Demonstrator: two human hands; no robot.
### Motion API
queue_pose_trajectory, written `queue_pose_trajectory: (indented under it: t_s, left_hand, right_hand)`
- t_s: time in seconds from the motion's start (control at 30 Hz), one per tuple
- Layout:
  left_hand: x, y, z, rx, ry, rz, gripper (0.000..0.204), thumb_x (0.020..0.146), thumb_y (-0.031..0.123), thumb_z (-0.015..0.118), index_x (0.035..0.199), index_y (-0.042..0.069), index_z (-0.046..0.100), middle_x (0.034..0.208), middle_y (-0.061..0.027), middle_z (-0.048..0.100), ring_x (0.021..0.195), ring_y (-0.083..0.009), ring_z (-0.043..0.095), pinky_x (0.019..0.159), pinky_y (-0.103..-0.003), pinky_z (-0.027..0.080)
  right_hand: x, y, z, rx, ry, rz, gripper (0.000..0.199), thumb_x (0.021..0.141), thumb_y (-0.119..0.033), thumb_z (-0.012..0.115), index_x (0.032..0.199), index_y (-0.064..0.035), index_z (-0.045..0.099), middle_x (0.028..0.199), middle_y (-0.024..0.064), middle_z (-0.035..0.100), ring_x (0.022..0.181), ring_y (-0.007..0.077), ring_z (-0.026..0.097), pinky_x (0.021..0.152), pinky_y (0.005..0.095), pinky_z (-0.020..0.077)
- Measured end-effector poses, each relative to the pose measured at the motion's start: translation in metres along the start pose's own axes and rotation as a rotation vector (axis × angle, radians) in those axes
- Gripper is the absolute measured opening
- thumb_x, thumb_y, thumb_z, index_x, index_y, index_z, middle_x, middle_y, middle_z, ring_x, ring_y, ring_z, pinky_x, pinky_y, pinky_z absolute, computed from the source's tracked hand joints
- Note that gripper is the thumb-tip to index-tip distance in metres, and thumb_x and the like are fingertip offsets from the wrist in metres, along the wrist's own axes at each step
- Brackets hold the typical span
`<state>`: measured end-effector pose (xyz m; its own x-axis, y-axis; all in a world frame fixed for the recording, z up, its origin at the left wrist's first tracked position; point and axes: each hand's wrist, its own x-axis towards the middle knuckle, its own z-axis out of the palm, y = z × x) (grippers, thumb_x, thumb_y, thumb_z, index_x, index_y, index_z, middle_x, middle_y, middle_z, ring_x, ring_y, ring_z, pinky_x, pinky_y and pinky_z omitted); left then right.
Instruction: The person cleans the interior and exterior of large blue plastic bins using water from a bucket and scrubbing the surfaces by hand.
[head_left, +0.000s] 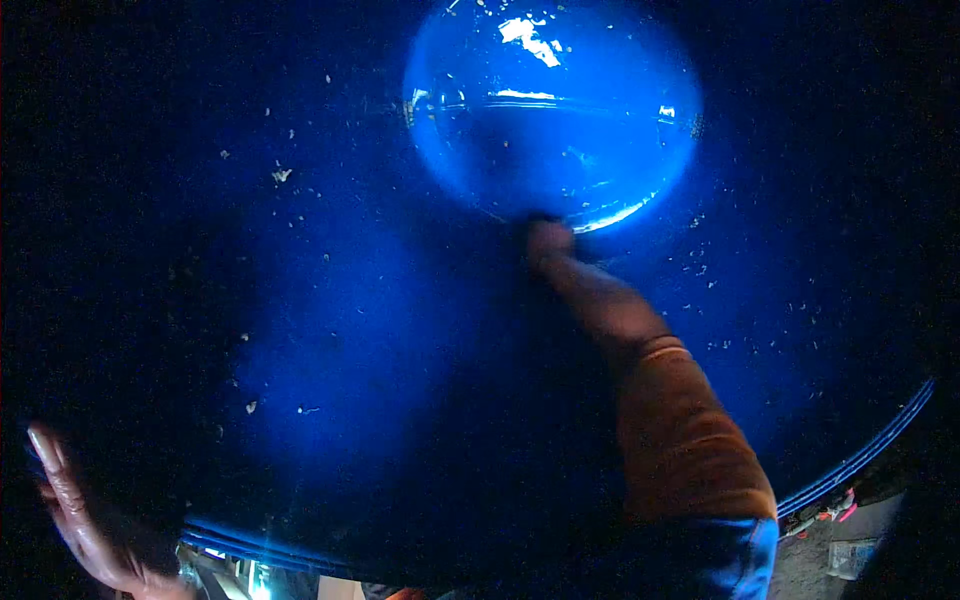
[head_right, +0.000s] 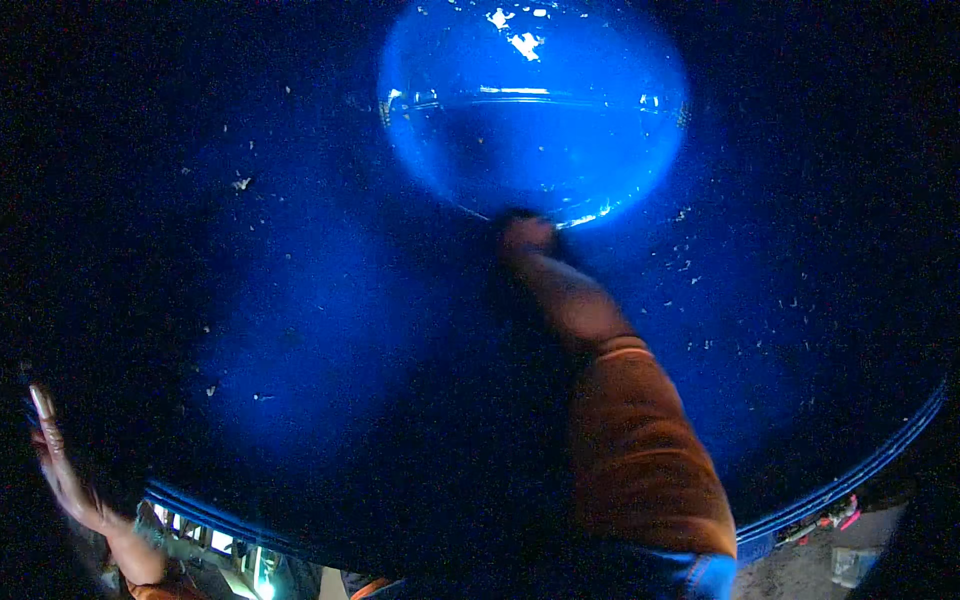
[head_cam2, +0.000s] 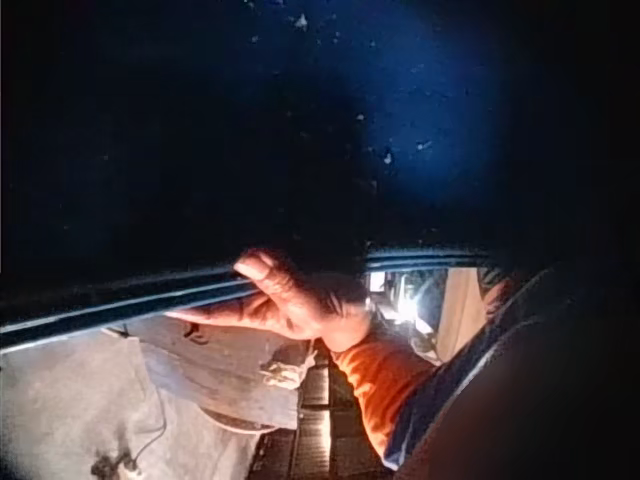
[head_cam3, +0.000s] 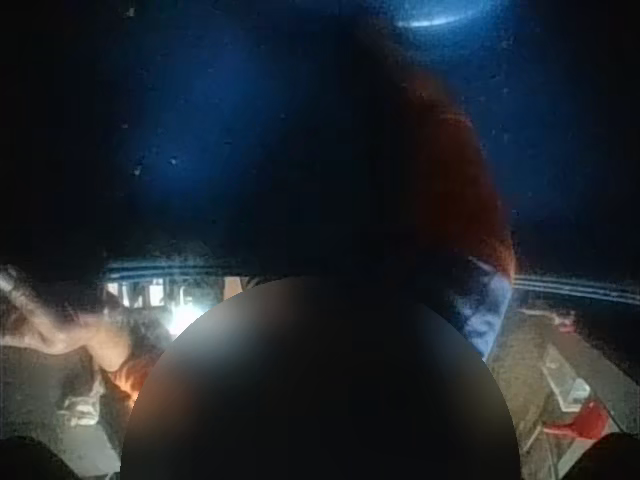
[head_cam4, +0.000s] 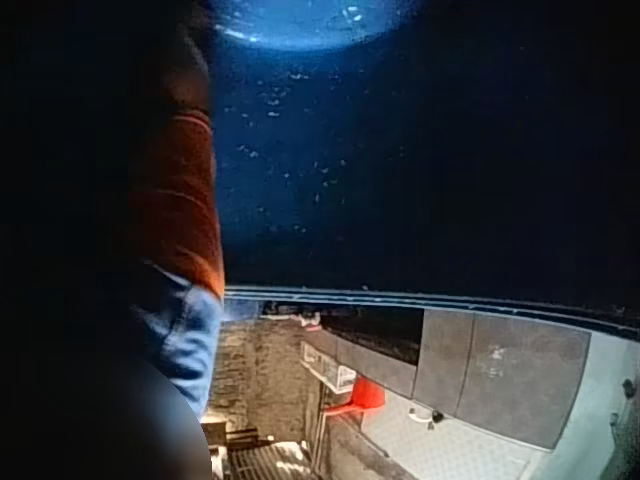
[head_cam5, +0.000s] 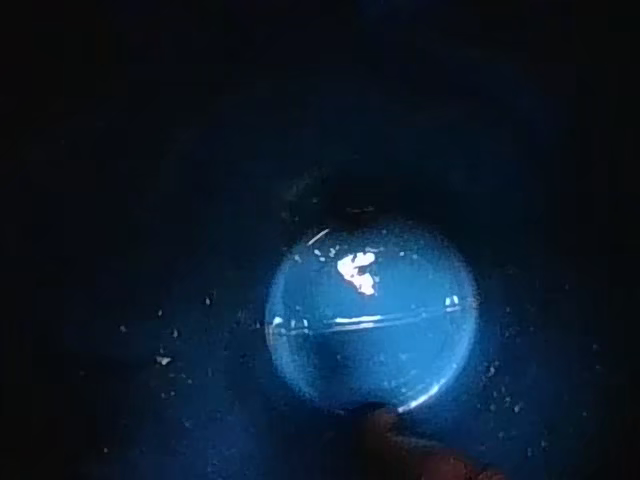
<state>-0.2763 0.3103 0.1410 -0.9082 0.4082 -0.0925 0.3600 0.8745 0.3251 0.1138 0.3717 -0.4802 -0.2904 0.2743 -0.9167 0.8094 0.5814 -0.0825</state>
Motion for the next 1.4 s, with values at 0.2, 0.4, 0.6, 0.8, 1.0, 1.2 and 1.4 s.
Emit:
queue_pose_trajectory:
  t_s: [0.2,0.4,0.6,0.8,1.0,1.2,1.4]
  left_hand:
    - [0.029,-0.019,-0.019,-0.206,-0.072,-0.104,0.052,0.101,0.024,0.026,0.146,0.002,0.015,0.152,-0.0158,0.015,0.141,-0.0249,0.012,0.116,-0.044,0.012]
    - [0.017,0.008,0.014,-0.077,0.034,0.045,0.049,0.1,0.019,0.028,0.146,0.006,0.017,0.151,-0.0148,0.017,0.138,-0.0244,0.018,0.115,-0.043,0.015]
    - [0.013,0.029,0.039,-0.028,0.072,0.079,0.049,0.1,0.014,0.03,0.147,0.01,0.019,0.15,-0.0138,0.02,0.135,-0.024,0.024,0.114,-0.043,0.019]
    - [0.014,0.044,0.058,-0.531,-0.298,0.124,0.049,0.099,0.009,0.027,0.147,0.014,0.021,0.15,-0.0135,0.021,0.133,-0.0236,0.029,0.114,-0.042,0.021]
    - [0.016,0.0,0.025,-0.829,0.022,-0.124,0.05,0.099,0.009,0.033,0.147,0.013,0.02,0.15,-0.0124,0.021,0.134,-0.0222,0.026,0.114,-0.037,0.021]
    - [0.003,0.036,0.056,0.003,0.113,0.077,0.058,0.096,0.015,0.046,0.148,0.012,0.019,0.15,-0.0104,0.023,0.134,-0.0218,0.025,0.112,-0.037,0.02]
    - [0.0,0.042,0.057,0.078,0.072,0.097,0.067,0.093,0.022,0.055,0.148,0.012,0.018,0.15,-0.01,0.023,0.135,-0.023,0.024,0.112,-0.038,0.018]
  right_hand:
    - [0.015,-0.182,-0.176,1.133,0.765,-0.336,0.031,0.084,-0.016,0.057,0.113,-0.0046,0.059,0.098,0.0228,0.06,0.092,0.0404,0.057,0.08,0.0449,0.0459]
    - [-0.007,-0.048,-0.048,0.456,0.654,-0.807,0.032,0.088,-0.016,0.053,0.119,-0.0091,0.057,0.111,0.021,0.059,0.1,0.0366,0.058,0.086,0.0462,0.0459]
    - [-0.042,0.025,-0.058,-0.05,-0.123,-0.307,0.028,0.088,-0.016,0.048,0.112,-0.017,0.062,0.105,0.0131,0.062,0.094,0.0326,0.06,0.081,0.0482,0.0496]
    - [-0.02,-0.005,-0.178,0.119,0.616,-0.442,0.034,0.078,-0.004,0.048,0.109,-0.0103,0.06,0.105,0.0134,0.059,0.097,0.032,0.055,0.083,0.0444,0.0467]
    - [0.033,0.13,-0.169,0.774,1.255,0.36,0.038,0.086,-0.014,0.044,0.12,0.0004,0.049,0.117,0.0215,0.051,0.108,0.0376,0.046,0.097,0.047,0.0337]
    - [0.012,-0.043,-0.237,0.249,0.84,-0.243,0.075,0.075,-0.032,0.066,0.134,0.0028,0.034,0.141,0.0252,0.031,0.135,0.0374,0.024,0.111,0.0497,0.0191]
    - [0.047,-0.025,-0.304,0.281,0.713,-0.46,0.076,0.076,-0.044,0.067,0.137,-0.0109,0.036,0.139,0.0133,0.039,0.131,0.0311,0.034,0.104,0.053,0.0273]
